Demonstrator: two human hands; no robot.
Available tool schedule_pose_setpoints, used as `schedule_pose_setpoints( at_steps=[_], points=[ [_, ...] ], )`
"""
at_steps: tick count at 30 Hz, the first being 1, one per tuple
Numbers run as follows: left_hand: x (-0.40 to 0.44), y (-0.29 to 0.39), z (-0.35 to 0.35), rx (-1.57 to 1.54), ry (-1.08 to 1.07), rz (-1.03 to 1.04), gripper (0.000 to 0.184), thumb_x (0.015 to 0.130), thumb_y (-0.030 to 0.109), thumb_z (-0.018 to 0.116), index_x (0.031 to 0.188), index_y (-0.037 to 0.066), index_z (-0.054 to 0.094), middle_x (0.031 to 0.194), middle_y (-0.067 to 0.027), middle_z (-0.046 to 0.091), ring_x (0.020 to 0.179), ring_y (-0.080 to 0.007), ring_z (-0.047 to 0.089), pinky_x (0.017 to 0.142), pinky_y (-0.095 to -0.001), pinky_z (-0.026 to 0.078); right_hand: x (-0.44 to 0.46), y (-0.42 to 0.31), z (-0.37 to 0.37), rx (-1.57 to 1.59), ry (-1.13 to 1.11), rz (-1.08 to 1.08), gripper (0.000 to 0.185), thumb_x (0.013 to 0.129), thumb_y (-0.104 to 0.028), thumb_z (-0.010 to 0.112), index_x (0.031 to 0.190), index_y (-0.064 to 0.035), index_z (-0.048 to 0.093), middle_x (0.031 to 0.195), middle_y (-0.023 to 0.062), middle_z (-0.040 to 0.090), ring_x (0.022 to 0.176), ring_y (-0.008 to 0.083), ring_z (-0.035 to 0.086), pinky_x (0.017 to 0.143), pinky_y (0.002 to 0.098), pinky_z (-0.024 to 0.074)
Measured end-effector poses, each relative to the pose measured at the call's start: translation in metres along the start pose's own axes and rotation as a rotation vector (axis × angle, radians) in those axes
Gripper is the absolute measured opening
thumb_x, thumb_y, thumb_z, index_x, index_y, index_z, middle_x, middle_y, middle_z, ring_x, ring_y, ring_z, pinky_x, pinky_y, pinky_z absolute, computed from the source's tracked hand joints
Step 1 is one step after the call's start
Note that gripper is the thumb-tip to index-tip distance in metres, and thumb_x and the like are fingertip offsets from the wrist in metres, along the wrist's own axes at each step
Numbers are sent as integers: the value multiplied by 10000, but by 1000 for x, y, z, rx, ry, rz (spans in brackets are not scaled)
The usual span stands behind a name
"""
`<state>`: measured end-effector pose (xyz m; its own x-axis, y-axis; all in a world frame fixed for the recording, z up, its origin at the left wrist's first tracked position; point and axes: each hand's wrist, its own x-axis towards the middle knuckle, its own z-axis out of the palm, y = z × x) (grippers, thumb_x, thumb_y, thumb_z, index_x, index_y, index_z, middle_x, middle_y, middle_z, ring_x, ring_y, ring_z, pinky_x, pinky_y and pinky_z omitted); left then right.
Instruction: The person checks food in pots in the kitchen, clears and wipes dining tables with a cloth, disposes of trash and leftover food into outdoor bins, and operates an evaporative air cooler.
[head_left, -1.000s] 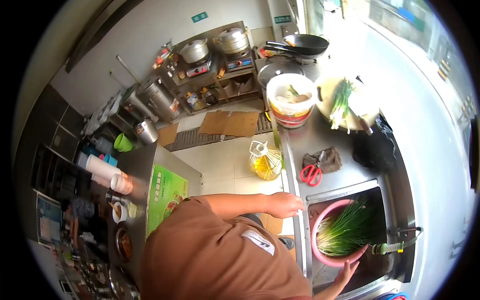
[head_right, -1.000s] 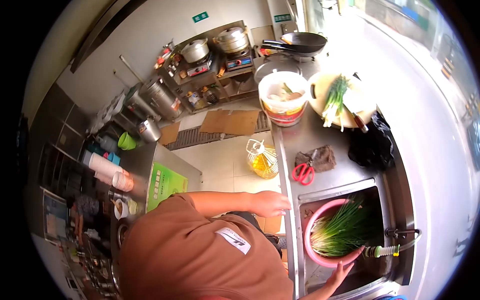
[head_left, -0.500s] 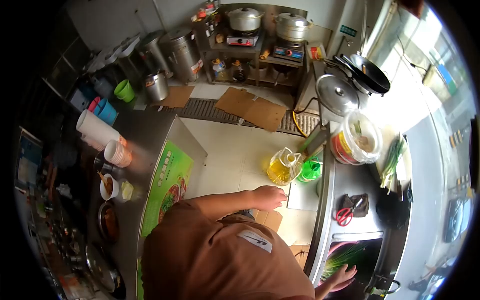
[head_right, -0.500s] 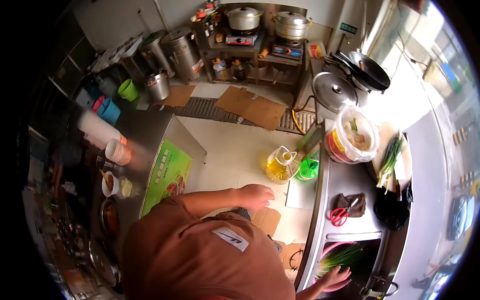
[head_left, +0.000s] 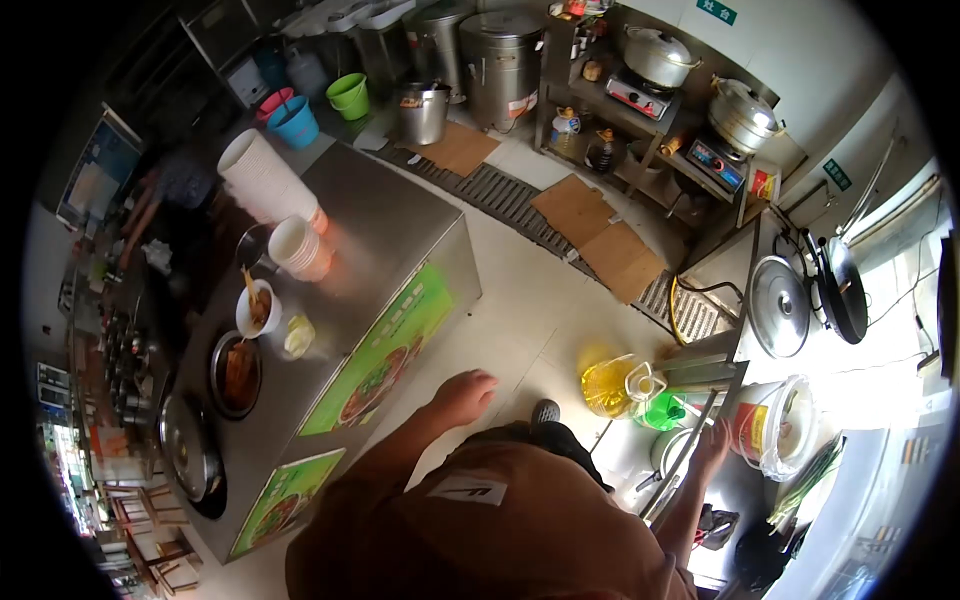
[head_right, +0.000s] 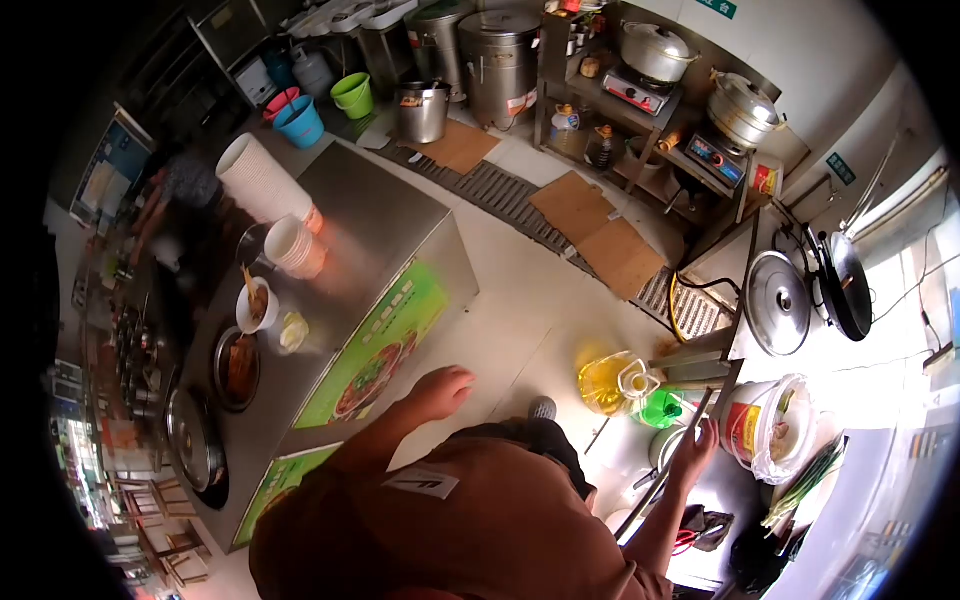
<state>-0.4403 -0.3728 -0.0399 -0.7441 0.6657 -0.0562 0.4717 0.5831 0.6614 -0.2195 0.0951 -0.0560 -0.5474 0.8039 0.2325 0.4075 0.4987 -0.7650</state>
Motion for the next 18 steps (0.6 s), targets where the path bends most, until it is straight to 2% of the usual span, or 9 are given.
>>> schedule_pose_setpoints(
  at_steps=[2,4,6,10,11,12,15,17,18],
  points=[
    [-16,-15,3,-8,52,-87,222,840,175,601,1009,31,614,998,-166,629,963,-346,598,821,-430,488,34,-23,41,-46,-131,22,356,832,-41,636,1177,14,568,1329,205,465,1164,310,535,975,374,454],
    [-31,-30,4,2,64,-217,242,848,186,603,1034,33,625,1027,-170,632,979,-346,600,837,-425,487,57,-57,85,-326,-156,-262,343,817,-31,627,1151,23,567,1312,235,474,1178,369,520,984,410,446],
    [-54,-52,11,-59,139,-360,258,852,199,603,1041,27,635,1017,-183,640,968,-358,605,839,-428,488,85,-83,136,-261,-166,-438,343,810,-32,619,1145,16,566,1325,250,462,1161,413,518,976,433,445],
    [-156,-118,56,-71,272,-897,296,859,261,545,992,24,662,1026,-203,651,987,-356,614,875,-421,490,125,-130,224,-42,-385,-496,331,817,-43,609,1141,8,563,1322,256,460,1143,420,523,941,436,465],
    [-198,-150,72,-20,61,-1049,283,854,257,538,966,30,665,986,-192,661,943,-356,624,838,-436,487,136,-137,245,-1,-435,-500,327,819,-41,601,1139,9,562,1319,257,459,1141,417,524,941,437,466],
    [-238,-155,86,-95,70,-1150,262,853,243,539,939,29,664,946,-184,663,894,-356,624,812,-444,481,145,-144,263,-23,-455,-543,323,818,-51,601,1134,8,565,1320,247,461,1154,407,515,947,436,462],
    [-288,-96,86,-351,397,-1495,207,872,238,537,883,68,655,777,-107,629,709,-279,612,647,-395,480,159,-153,310,-93,-556,-576,323,824,-81,599,1135,2,573,1326,232,462,1182,396,492,968,431,447],
    [-294,-56,93,-413,501,-1533,182,891,247,534,855,108,646,648,-38,594,573,-200,601,507,-337,484,161,-156,336,-127,-737,-561,338,822,-111,601,1144,-10,579,1336,218,458,1200,384,475,985,427,432],
    [-300,-47,103,-443,519,-1519,193,882,265,556,866,101,657,723,-73,611,641,-242,607,560,-369,485,159,-159,345,-132,-746,-563,338,822,-111,601,1144,-10,579,1336,218,458,1200,384,475,985,427,432]
  ],
)
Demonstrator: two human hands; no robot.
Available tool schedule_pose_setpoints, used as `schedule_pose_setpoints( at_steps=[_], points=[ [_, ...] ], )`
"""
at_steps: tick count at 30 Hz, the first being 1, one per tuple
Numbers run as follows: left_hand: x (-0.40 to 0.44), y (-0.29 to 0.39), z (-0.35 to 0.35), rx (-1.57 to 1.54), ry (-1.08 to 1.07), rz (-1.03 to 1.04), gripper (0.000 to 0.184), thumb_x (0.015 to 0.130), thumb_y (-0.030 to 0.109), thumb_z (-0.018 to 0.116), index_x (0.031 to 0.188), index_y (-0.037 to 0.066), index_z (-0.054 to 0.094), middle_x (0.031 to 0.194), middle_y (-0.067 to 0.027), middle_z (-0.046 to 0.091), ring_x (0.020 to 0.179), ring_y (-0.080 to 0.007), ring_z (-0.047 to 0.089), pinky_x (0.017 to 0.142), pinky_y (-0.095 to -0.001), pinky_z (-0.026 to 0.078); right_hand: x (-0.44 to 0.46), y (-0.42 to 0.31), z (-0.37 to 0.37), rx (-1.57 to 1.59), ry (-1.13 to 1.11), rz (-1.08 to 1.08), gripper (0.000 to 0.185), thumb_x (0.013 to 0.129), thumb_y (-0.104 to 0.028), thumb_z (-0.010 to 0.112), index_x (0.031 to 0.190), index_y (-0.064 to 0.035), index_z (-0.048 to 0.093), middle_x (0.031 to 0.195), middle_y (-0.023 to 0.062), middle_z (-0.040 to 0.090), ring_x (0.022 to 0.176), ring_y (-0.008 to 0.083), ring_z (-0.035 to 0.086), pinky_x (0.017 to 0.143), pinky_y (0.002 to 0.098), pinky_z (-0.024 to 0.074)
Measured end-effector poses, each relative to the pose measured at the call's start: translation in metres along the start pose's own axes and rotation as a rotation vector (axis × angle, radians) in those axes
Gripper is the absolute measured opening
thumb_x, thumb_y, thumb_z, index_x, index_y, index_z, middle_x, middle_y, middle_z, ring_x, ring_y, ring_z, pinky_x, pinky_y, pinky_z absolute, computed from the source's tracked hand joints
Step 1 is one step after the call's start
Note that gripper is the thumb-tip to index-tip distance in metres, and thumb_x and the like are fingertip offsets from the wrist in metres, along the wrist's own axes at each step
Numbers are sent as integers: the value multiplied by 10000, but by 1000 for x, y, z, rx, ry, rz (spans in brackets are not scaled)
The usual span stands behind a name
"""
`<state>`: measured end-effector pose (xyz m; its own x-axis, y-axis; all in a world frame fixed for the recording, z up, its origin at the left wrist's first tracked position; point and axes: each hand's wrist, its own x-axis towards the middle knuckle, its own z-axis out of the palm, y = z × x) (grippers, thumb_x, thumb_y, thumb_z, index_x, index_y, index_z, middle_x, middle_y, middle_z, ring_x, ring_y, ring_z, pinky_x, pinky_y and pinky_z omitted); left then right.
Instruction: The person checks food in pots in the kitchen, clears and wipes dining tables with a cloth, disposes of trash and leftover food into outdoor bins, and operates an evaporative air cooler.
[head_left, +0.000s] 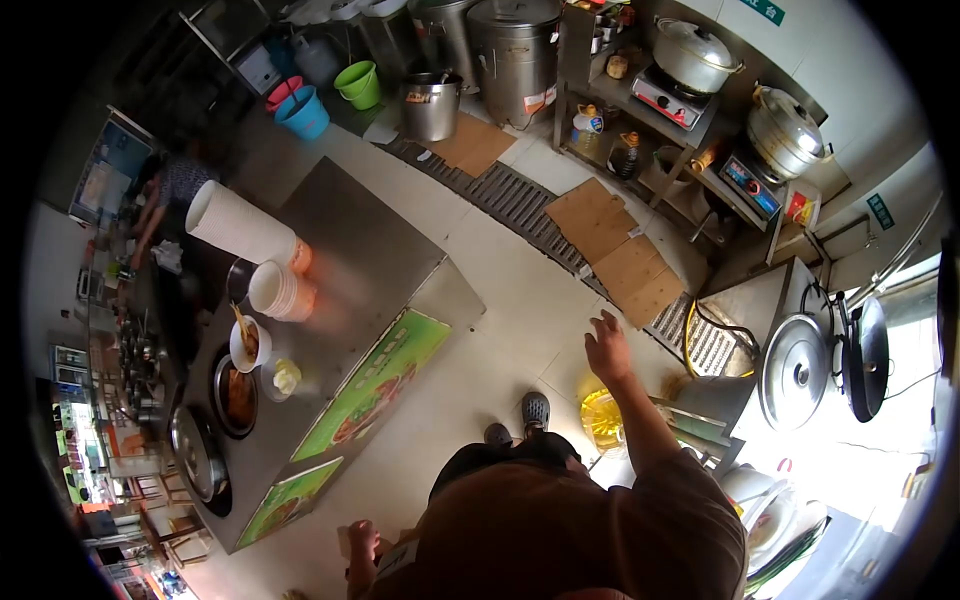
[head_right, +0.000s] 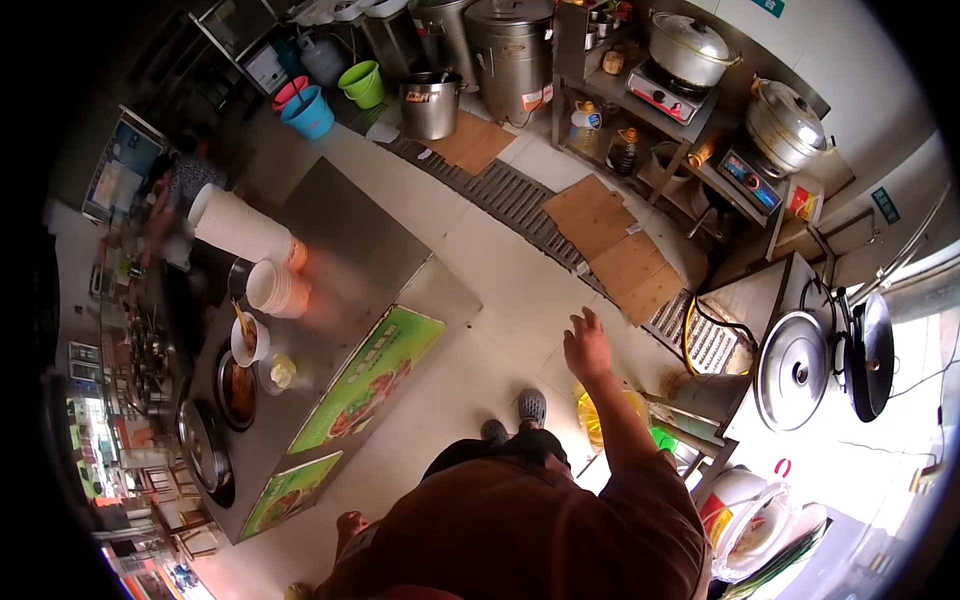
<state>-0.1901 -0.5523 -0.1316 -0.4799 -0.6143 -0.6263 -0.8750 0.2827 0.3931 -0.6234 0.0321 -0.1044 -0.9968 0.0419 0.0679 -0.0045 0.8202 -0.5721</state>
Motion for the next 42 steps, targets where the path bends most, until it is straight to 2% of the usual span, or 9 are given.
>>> schedule_pose_setpoints(
  at_steps=[3,5,6,9,20,24,27,32,42],
  points=[
    [3,-39,40,847,-45,938,252,853,320,622,900,81,687,950,-181,661,844,-369,625,718,-462,487,13,-12,23,55,-124,11,369,809,-137,618,1159,-23,587,1347,210,450,1185,377,487,991,423,429],
    [32,-24,62,603,-776,724,318,829,380,642,914,77,692,957,-167,667,876,-363,630,749,-435,498,17,-11,35,53,-121,-8,372,809,-138,618,1160,-20,587,1344,212,453,1185,376,489,994,421,427],
    [25,-37,84,453,-422,320,343,859,385,608,969,69,679,938,-131,674,862,-324,634,750,-424,498,19,-10,35,36,-106,-36,375,809,-140,618,1162,-17,587,1340,215,457,1185,374,490,997,419,426],
    [47,11,107,54,-527,146,248,902,268,578,1042,76,647,870,-76,646,759,-251,613,680,-385,494,21,-15,6,-7,-19,44,358,805,-134,616,1132,9,586,1314,242,474,1177,395,487,995,428,422],
    [168,326,164,254,-664,305,199,902,183,572,1052,62,618,848,-58,606,709,-189,575,619,-329,465,21,159,-107,232,509,628,357,829,-209,595,1128,-15,618,1070,201,629,972,355,615,878,390,484],
    [176,448,208,291,-657,346,185,902,152,569,1055,57,608,840,-51,592,691,-166,561,596,-308,455,12,249,-129,709,836,907,323,881,-160,591,1152,15,594,947,86,647,802,163,620,699,291,510],
    [174,541,248,214,-647,366,177,902,129,567,1058,53,600,834,-46,581,677,-149,551,580,-293,447,7,293,-171,675,979,981,316,871,-156,579,1127,27,616,1014,154,673,939,226,646,844,321,495],
    [130,685,315,36,-686,383,168,902,90,564,1062,47,587,824,-38,563,654,-121,534,552,-267,435,3,322,-228,781,1069,961,304,921,-169,563,1179,-10,563,971,54,632,800,155,628,668,276,494],
    [191,837,446,555,-985,636,82,830,111,586,829,33,610,658,-82,562,591,-194,561,477,-317,418,-48,365,-336,1112,1625,996,323,942,-249,519,1171,-21,497,1033,146,607,833,246,646,700,368,557]
  ],
)
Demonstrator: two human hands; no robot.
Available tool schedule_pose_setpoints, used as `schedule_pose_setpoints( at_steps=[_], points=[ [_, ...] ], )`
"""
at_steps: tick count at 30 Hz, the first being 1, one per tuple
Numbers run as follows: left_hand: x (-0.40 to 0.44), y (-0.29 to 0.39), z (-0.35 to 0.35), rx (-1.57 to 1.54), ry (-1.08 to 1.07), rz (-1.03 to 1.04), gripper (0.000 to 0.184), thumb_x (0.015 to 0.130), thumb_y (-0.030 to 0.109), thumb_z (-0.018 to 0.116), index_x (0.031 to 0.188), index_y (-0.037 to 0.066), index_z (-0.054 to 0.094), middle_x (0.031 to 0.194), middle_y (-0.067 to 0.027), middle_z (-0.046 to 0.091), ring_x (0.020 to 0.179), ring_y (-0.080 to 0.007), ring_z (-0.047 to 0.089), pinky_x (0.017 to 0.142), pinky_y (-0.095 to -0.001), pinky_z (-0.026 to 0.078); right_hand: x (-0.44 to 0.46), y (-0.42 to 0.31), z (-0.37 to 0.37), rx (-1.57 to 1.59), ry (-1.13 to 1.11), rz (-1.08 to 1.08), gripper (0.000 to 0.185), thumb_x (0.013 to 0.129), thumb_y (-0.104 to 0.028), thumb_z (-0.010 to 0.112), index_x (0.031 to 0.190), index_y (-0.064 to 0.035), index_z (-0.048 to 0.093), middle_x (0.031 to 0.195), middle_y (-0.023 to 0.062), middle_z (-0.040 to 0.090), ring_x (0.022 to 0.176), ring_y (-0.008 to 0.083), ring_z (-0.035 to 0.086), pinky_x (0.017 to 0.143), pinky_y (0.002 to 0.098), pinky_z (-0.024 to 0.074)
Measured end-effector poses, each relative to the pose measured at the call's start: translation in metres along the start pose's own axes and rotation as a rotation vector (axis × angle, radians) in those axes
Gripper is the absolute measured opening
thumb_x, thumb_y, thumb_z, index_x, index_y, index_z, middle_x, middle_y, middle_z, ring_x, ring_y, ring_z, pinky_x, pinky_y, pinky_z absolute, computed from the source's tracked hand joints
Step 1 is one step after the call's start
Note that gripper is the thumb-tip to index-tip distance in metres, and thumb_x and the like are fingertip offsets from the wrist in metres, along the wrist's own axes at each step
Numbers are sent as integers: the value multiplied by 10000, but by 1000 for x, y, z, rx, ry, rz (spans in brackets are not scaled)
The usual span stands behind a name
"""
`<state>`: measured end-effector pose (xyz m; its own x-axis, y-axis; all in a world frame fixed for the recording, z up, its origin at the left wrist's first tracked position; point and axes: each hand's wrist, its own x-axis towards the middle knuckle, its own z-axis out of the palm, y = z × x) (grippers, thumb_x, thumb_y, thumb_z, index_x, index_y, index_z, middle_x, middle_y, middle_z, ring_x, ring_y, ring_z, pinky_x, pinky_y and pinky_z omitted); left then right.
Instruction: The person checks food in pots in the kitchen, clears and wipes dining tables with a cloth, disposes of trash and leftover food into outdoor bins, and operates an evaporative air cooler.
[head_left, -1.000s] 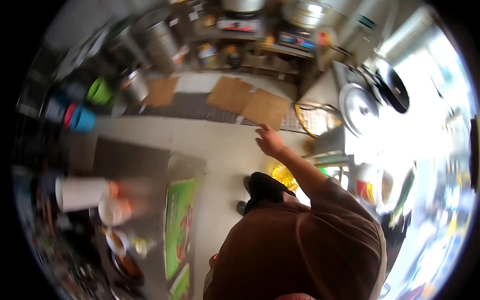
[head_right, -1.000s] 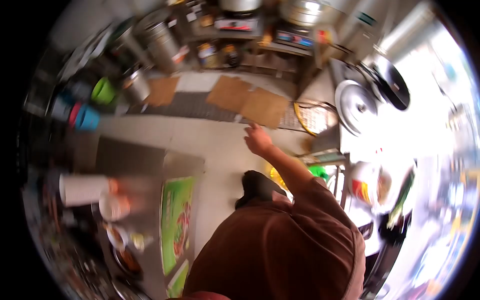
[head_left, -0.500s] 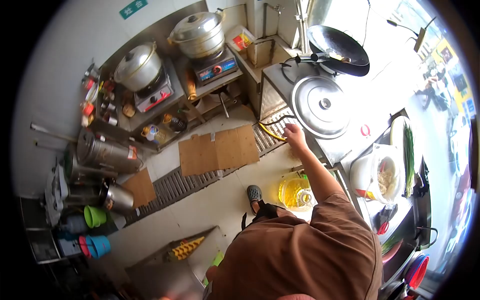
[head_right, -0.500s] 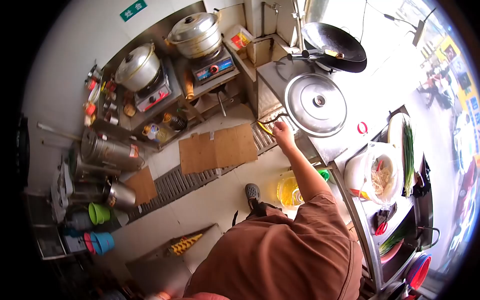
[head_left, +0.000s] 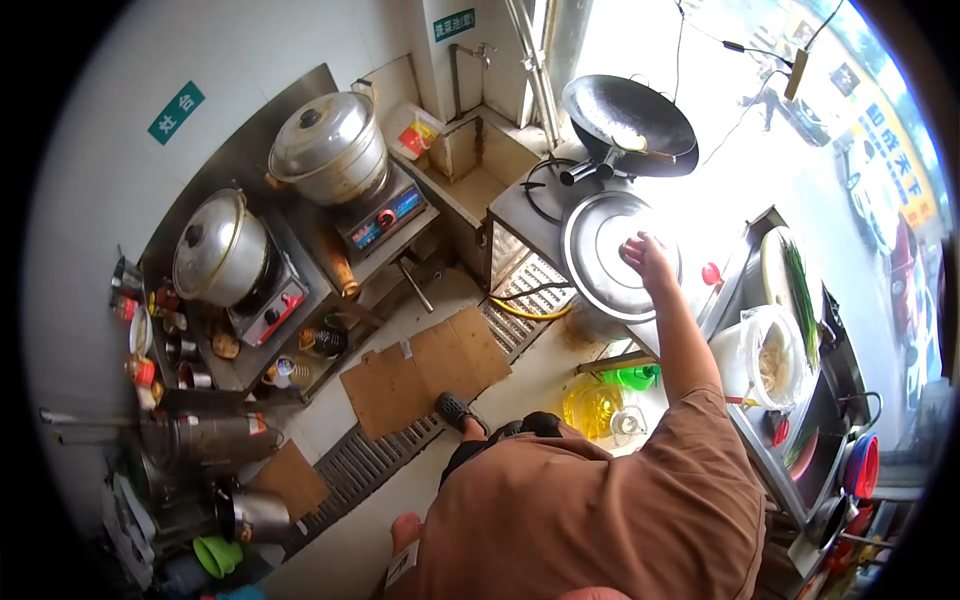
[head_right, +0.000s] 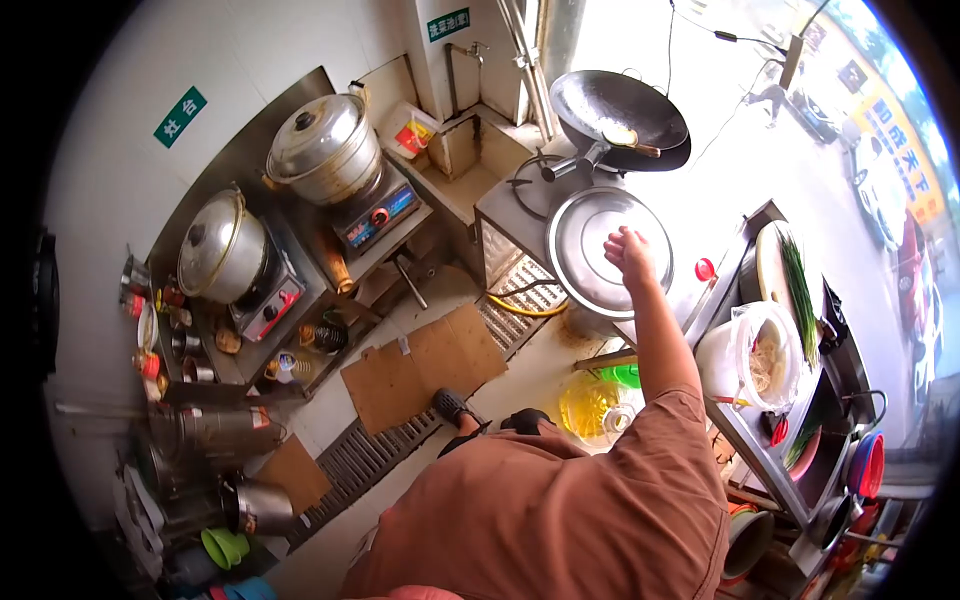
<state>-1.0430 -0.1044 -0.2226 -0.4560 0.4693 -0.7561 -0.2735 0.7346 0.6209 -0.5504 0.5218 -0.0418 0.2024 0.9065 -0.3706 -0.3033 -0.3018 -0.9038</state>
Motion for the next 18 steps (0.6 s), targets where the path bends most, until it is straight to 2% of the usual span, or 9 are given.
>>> schedule_pose_setpoints(
  at_steps=[1,4,6,8,9,11,13,16,18],
  points=[
    [19,8,-14,103,-34,37,78,819,115,591,818,39,610,649,-83,561,584,-199,560,474,-321,420,3,-14,0,9,79,-11,337,942,-246,515,1186,-16,479,1038,153,605,837,255,647,697,374,558],
    [74,40,-57,573,-117,347,70,786,127,606,785,58,609,623,-87,558,562,-215,559,466,-334,427,16,-61,4,-89,234,-86,424,950,-263,499,1273,-5,402,1062,171,598,867,281,646,700,395,557],
    [103,73,-79,588,-117,397,66,764,136,616,763,70,609,606,-90,556,547,-226,558,461,-343,432,22,-81,3,-157,238,-149,509,971,-354,463,1334,-13,357,1102,190,591,913,297,638,721,402,554],
    [125,111,-84,91,-41,-36,48,820,76,560,842,73,602,603,-41,530,527,-156,539,401,-284,384,24,-99,11,-200,298,-147,551,975,-400,453,1354,-15,345,1112,190,588,918,300,636,721,400,553],
    [141,129,-92,-140,-66,-154,80,840,54,531,884,72,596,620,-22,522,524,-127,526,384,-253,361,29,-103,13,-226,309,-147,578,976,-429,448,1365,-17,336,1122,189,584,927,303,633,723,403,553],
    [123,204,-57,-87,203,-95,136,841,54,545,969,54,591,686,-33,561,540,-129,532,412,-247,384,41,-109,19,-247,328,-122,625,963,-480,447,1376,-26,330,1194,202,544,960,314,622,735,412,554],
    [137,225,-48,-76,233,-77,161,849,54,544,1004,49,589,726,-36,573,559,-124,539,423,-240,390,55,-118,29,-254,333,-95,662,951,-517,451,1385,-33,326,1222,209,528,974,320,618,742,416,554],
    [147,253,-19,-47,205,-32,224,871,71,552,1090,33,578,799,-33,591,611,-110,553,462,-223,414,99,-132,28,-257,318,25,797,879,-664,454,1414,-87,329,1267,219,503,1006,328,612,769,433,551],
    [146,262,5,63,96,-17,232,873,96,575,1094,26,587,786,-28,596,616,-104,557,477,-222,428,118,-142,27,-263,270,104,749,884,-656,454,1377,-96,395,1206,202,548,967,299,627,748,402,552]
  ],
)
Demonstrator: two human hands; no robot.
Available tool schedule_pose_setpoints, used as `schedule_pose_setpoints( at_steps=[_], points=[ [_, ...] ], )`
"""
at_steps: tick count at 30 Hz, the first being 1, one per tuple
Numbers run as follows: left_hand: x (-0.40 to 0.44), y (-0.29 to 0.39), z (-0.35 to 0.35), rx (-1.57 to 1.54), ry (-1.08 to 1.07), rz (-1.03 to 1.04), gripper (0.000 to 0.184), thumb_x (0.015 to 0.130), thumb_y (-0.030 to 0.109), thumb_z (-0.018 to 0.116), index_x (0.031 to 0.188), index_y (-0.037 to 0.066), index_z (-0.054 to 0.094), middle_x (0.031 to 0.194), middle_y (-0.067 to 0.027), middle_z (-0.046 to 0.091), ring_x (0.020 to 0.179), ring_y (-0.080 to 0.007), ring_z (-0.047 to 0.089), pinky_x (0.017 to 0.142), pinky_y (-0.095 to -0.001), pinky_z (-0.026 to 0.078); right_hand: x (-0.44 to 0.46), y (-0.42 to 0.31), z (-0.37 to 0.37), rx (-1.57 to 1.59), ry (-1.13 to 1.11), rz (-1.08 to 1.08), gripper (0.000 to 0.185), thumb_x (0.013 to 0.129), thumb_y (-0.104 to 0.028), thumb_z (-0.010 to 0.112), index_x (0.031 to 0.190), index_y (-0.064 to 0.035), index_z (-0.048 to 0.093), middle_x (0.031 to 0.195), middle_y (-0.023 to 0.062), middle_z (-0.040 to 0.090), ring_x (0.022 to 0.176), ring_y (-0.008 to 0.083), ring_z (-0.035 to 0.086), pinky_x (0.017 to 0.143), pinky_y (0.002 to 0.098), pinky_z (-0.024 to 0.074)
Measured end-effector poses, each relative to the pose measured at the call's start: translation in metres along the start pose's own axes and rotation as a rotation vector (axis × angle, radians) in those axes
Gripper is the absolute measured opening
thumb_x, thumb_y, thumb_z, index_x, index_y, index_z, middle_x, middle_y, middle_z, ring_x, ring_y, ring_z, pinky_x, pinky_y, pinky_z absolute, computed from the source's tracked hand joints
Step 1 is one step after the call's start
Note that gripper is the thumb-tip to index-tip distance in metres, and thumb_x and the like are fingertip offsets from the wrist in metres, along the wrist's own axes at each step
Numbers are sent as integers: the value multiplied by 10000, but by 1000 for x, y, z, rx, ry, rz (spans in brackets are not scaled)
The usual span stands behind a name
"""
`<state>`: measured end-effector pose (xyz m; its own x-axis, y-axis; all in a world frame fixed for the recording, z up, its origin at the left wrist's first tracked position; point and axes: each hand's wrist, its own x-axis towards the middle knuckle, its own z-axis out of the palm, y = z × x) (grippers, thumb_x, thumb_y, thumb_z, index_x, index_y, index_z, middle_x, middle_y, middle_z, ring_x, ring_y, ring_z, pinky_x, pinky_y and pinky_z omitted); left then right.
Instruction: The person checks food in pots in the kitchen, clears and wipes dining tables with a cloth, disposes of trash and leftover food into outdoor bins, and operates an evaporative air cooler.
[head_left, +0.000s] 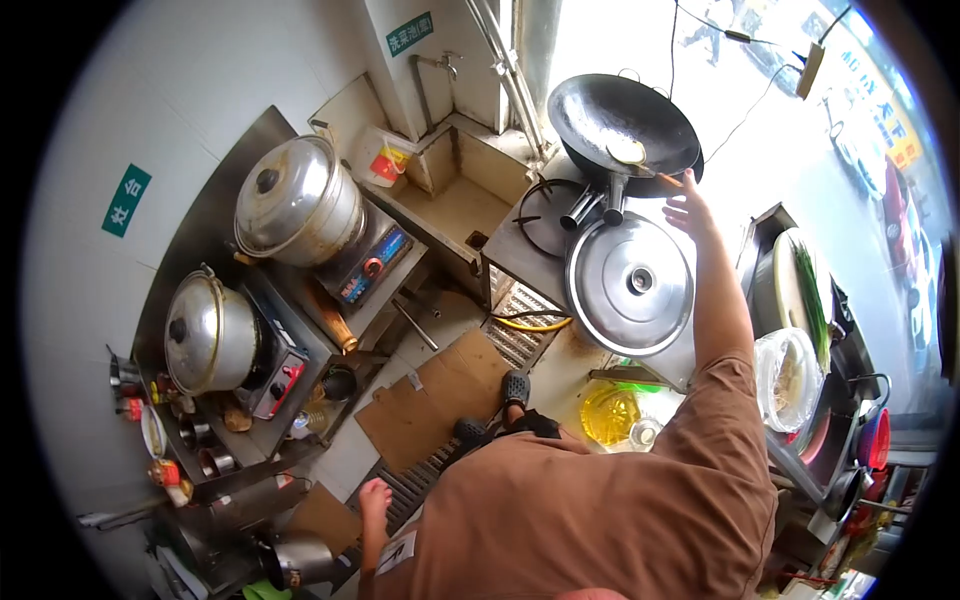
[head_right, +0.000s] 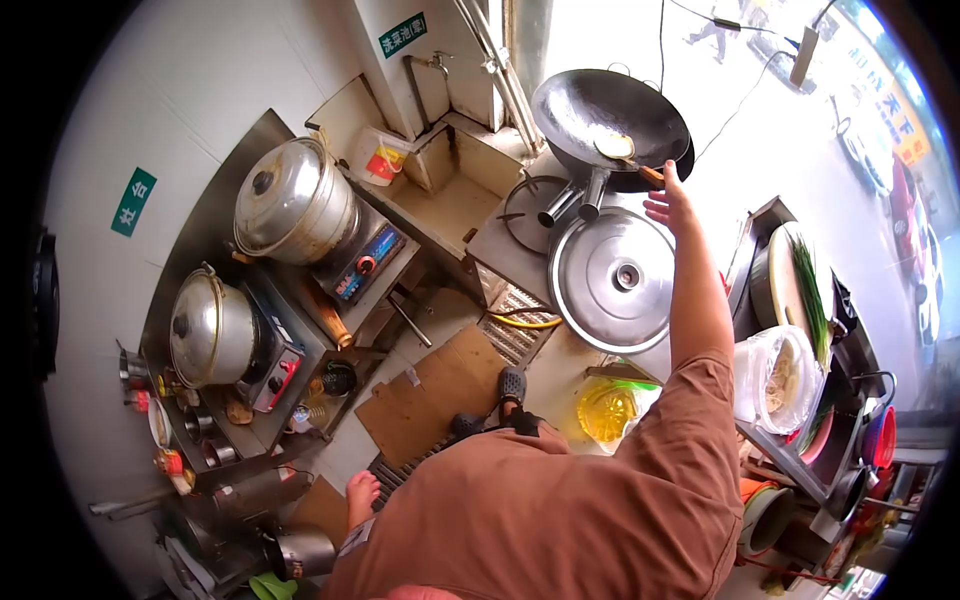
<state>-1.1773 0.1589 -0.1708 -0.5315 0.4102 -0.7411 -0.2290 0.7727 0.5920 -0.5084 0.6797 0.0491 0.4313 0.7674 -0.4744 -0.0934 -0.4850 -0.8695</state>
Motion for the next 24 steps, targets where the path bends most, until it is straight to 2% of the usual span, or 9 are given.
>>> schedule_pose_setpoints(
  at_steps=[1,4,5,10,14,16,18,22,24],
  points=[
    [4,-2,8,80,-70,17,234,875,112,584,1089,19,594,778,-27,600,616,-101,557,483,-232,434,-6,-7,3,-43,-67,-4,865,830,-735,461,1393,-83,378,1255,244,517,1098,312,563,821,363,514],
    [-7,12,36,303,-171,93,234,879,142,599,1067,4,612,765,-23,609,612,-100,553,499,-252,444,46,5,-2,153,-122,11,277,889,-355,563,1005,-104,553,857,80,614,619,134,541,494,253,425],
    [-13,22,46,432,-194,151,232,880,155,604,1048,-3,622,760,-21,612,607,-101,550,509,-263,449,32,-1,5,208,-34,-15,191,884,-219,493,948,-77,604,676,13,595,487,74,500,422,241,423],
    [-2,94,94,512,-230,204,243,873,178,632,1027,-11,641,809,-29,638,727,-100,584,665,-256,483,22,9,-3,346,8,-36,157,886,-229,525,918,-85,577,683,3,568,506,71,483,428,231,404],
    [-34,247,223,463,-579,778,240,947,136,562,1121,-25,595,920,-41,637,828,-102,590,752,-240,487,-7,-2,13,216,-29,-178,232,941,-306,500,944,-82,561,728,2,582,561,62,496,470,215,406],
    [-80,325,303,352,-810,694,283,968,155,541,1181,-29,566,1093,-93,638,969,-155,618,877,-274,498,1,5,19,253,-38,-165,253,945,-312,492,971,-75,576,731,11,593,564,65,506,472,217,414],
    [-123,379,380,305,-989,695,317,976,225,538,1180,-16,571,1082,-89,639,952,-150,621,832,-276,506,5,11,26,306,-43,-103,288,954,-326,482,1026,-69,591,734,19,603,564,72,516,476,224,427],
    [-178,449,526,175,-1136,154,376,901,385,628,1044,41,581,884,-61,622,770,-179,636,677,-316,532,-17,20,32,429,-237,-156,466,979,-456,436,1158,-42,554,972,98,654,783,155,625,613,279,504],
    [-179,451,567,241,-1104,113,347,903,402,619,1006,75,575,842,-83,617,687,-190,635,612,-333,542,-28,34,24,397,-191,-154,496,976,-472,438,1212,-44,528,1015,99,644,819,159,627,633,273,501]
  ],
)
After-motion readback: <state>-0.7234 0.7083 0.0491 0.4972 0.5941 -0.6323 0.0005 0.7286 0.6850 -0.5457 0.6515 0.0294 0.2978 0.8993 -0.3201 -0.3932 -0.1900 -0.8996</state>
